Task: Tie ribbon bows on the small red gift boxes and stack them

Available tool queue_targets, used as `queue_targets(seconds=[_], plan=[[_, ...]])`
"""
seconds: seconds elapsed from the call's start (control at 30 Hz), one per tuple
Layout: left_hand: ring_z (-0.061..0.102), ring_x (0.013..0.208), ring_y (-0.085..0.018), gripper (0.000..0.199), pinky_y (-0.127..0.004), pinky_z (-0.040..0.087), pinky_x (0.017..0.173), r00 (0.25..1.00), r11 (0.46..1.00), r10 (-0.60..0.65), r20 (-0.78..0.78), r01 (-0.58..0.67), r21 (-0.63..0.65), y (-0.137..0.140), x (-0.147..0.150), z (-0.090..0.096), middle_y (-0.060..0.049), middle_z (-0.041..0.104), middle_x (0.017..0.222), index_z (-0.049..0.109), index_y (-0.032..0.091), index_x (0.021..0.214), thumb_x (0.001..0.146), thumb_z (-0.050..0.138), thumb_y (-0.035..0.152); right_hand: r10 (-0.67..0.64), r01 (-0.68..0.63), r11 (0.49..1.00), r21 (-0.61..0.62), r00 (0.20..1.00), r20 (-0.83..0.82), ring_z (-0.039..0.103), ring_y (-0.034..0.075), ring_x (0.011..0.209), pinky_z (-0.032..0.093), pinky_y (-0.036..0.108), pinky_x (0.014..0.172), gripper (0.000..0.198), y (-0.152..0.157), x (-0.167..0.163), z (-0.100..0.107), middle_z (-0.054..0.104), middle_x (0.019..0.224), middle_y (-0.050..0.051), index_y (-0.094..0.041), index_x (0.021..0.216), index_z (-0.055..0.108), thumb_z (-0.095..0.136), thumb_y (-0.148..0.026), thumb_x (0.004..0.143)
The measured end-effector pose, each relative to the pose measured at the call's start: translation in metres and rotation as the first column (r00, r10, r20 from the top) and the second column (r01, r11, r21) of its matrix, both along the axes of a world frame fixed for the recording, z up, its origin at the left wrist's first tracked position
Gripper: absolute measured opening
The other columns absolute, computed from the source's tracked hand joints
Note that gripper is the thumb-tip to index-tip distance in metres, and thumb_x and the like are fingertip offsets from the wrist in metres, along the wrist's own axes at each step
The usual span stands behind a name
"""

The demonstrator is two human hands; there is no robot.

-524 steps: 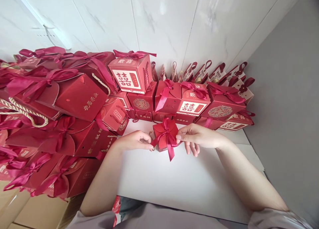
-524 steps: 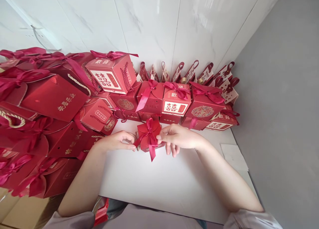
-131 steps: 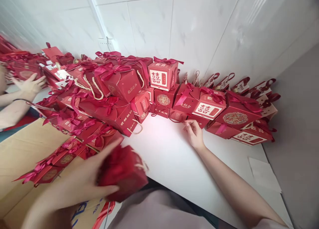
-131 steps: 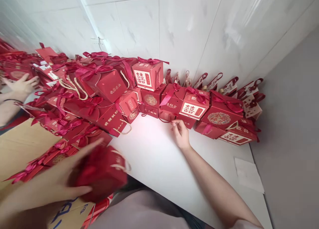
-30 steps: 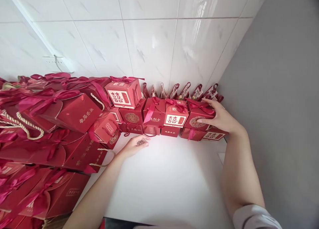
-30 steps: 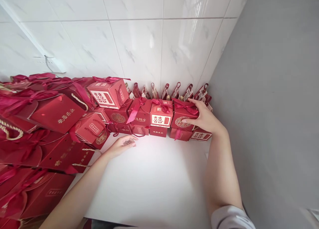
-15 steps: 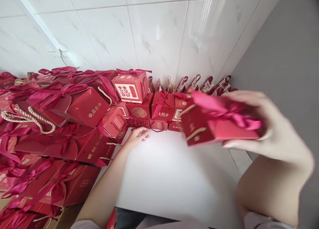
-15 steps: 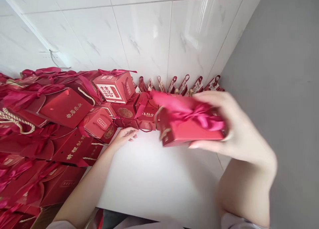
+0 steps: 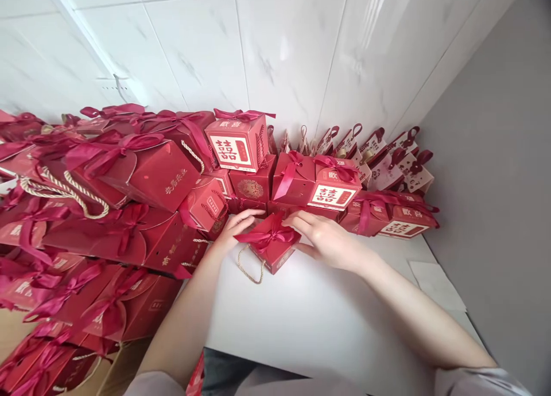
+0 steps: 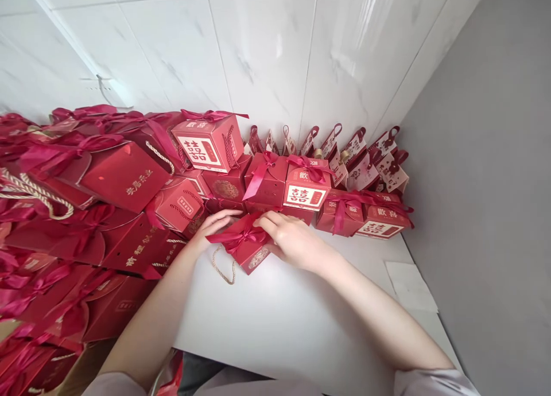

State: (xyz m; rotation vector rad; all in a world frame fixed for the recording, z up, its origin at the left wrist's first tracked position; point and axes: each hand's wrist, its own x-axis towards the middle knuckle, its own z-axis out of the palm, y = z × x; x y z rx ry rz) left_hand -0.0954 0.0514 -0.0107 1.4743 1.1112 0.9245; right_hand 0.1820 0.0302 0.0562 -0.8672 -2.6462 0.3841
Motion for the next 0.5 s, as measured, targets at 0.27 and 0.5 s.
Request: queue_targets(seconds=[0.27,0.5], plan=[[0.057,0.074,-0.015,0.031,-0.025,0.044,0.069,0.973,0.995,-0.028,-0.231,0.049,0.083,-0.013,0.007,0.016,-0.001,0.061,0.079,0.064,0.017,0.087,0.087,0.059,0.047,-0.237,0.237,0.971,0.017,0.965,0.108,0.057,0.016,0.06,0.033,0.026,0.053,0.017,-0.011,0.002,0.011,0.062,0.07,0.002,-0.02,0.083,0.055,0.051,-0.029,0.097],[0.047,0.131,-0.024,0.044,-0.036,0.038,0.109,0.987,0.981,-0.08,-0.138,0.103,0.163,-0.021,0.013,0.023,-0.009,0.051,0.14,0.05,0.025,0.126,0.088,0.058,0.044,0.249,-0.232,0.957,-0.177,0.965,0.08,0.055,0.013,0.058,0.033,0.027,0.058,0.029,-0.021,0.002,0.018,0.065,0.07,0.0,-0.02,0.077,0.055,0.064,-0.044,0.088]])
